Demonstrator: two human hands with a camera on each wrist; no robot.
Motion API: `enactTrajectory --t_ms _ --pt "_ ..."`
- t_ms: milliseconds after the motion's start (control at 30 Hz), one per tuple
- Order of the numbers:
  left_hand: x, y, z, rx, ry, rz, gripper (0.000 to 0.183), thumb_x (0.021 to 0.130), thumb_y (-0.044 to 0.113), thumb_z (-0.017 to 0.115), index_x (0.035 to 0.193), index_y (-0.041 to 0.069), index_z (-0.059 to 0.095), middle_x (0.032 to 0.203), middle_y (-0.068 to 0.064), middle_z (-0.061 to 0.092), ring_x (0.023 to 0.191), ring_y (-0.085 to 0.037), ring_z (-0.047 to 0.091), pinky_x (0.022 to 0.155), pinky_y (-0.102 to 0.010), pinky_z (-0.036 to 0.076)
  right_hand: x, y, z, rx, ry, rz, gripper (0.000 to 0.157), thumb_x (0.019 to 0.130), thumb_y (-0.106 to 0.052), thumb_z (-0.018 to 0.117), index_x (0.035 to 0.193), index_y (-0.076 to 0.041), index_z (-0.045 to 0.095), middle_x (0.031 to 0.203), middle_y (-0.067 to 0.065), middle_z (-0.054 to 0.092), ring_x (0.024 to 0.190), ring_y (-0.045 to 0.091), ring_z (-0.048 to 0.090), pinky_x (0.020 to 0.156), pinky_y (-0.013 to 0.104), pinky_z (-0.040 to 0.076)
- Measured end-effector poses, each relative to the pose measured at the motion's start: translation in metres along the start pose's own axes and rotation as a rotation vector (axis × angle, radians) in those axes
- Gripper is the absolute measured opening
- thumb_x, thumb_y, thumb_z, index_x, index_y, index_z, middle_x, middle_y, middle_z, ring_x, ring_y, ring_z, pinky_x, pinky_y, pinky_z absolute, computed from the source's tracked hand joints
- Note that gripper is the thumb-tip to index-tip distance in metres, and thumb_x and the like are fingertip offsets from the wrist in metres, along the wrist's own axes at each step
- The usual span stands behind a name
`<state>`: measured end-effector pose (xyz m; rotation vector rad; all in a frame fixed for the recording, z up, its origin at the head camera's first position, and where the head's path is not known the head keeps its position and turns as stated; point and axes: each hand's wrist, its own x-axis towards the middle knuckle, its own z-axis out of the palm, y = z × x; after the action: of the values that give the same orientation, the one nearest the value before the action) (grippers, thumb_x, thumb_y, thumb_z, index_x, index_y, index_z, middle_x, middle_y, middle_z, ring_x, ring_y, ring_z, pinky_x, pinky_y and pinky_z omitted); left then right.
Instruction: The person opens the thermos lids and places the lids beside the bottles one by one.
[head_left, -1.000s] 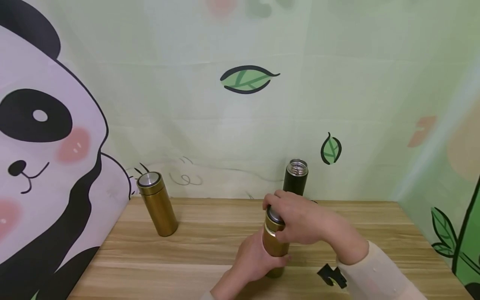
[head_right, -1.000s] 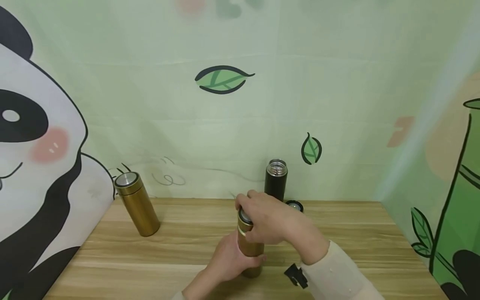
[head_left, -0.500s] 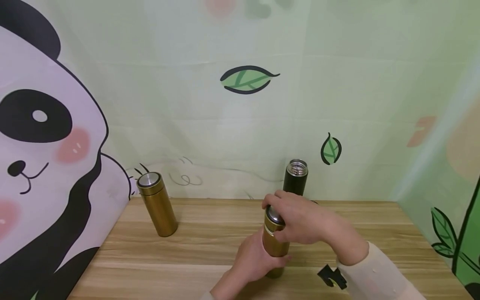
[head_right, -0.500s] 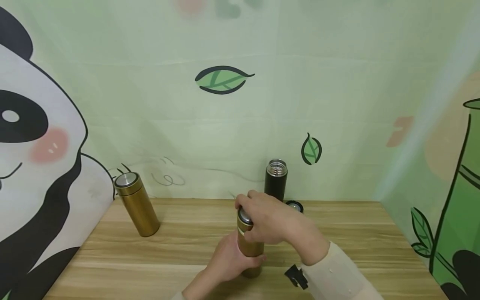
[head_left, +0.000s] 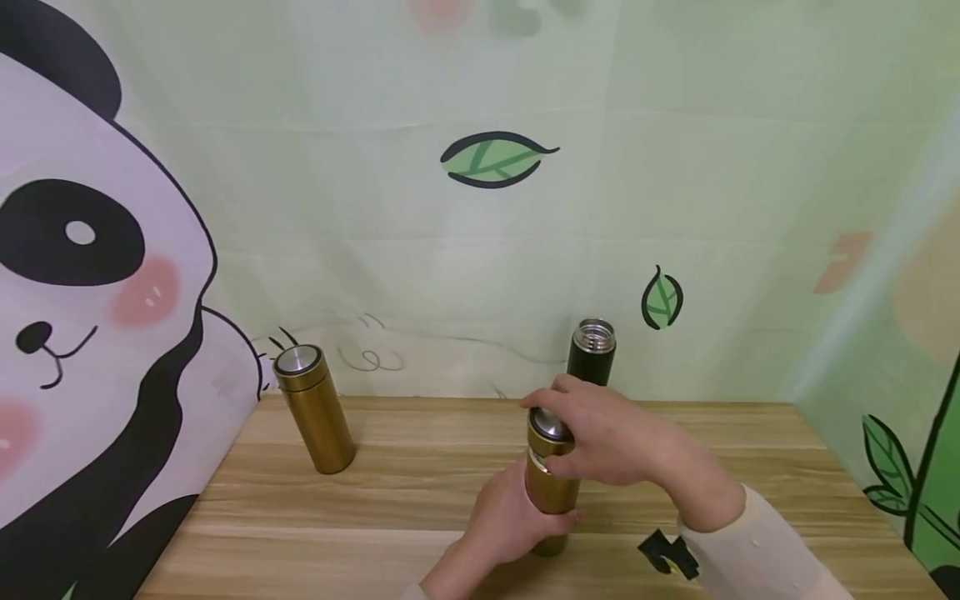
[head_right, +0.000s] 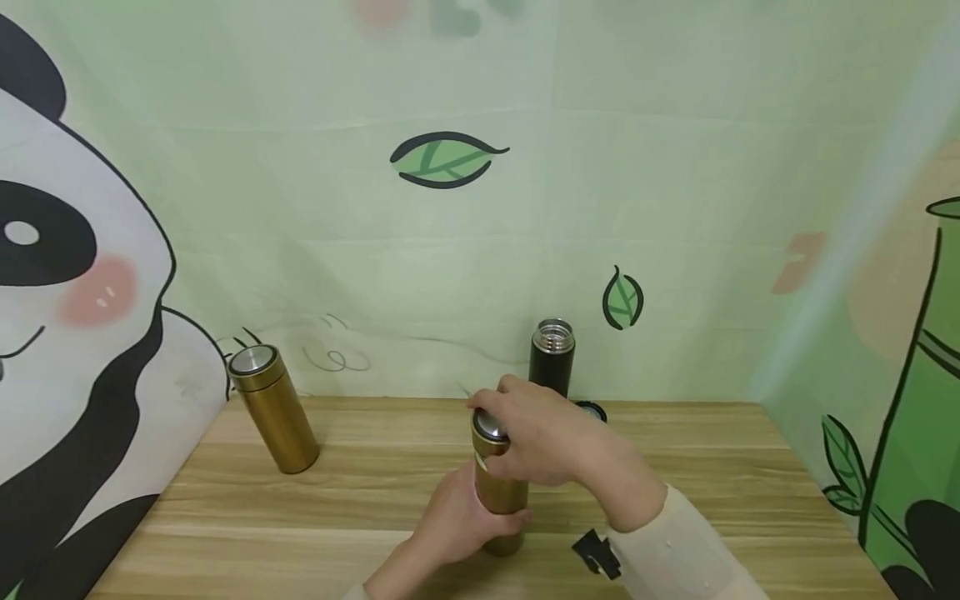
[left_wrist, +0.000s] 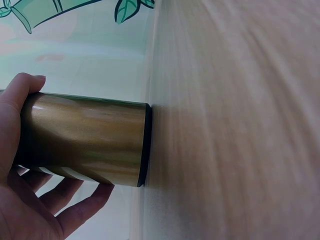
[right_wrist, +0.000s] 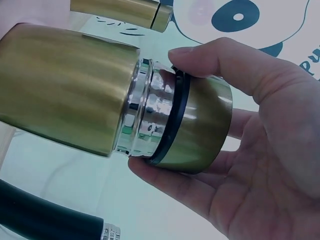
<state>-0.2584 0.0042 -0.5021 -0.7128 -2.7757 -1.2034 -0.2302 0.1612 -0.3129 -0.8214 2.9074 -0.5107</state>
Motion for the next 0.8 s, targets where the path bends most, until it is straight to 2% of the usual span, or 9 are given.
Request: enactTrajectory --t_ms 300,633,800 --pt "0.0004 -0.0018 0.0014 -0.025 -0.01 -0.003 0.068 0.077 0.056 0.083 0.13 0.024 0.055 0.106 0.009 0.071 0.09 -0.005 0.065 0.078 -0.031 0.051 -0.0012 0.0017 0.0004 0.017 0.015 0.017 0.061 0.087 -0.025 0.081 0.143 -0.016 0.057 0.124 0.005 0.06 0.107 0.019 0.064 0.091 0.045 0.057" --pt "0.0001 -0.0018 0.0013 -0.027 -0.009 -0.004 0.07 0.077 0.057 0.083 0.13 0.023 0.055 0.105 0.009 0.071 0.089 -0.004 0.065 0.078 -0.03 0.051 -0.0025 0.003 0.0003 0.036 0.026 0.024 0.06 0.089 -0.024 0.08 0.144 -0.017 0.057 0.125 0.005 0.061 0.106 0.019 0.065 0.09 0.044 0.057" --pt "0.0008 -0.002 0.0019 -0.021 -0.008 0.003 0.069 0.077 0.055 0.084 0.131 0.023 0.055 0.104 0.009 0.071 0.087 -0.004 0.064 0.077 -0.031 0.051 -0.0035 0.0051 0.0001 0.034 0.037 0.029 0.062 0.092 -0.032 0.078 0.146 -0.016 0.055 0.128 0.004 0.061 0.109 0.018 0.064 0.093 0.042 0.056"
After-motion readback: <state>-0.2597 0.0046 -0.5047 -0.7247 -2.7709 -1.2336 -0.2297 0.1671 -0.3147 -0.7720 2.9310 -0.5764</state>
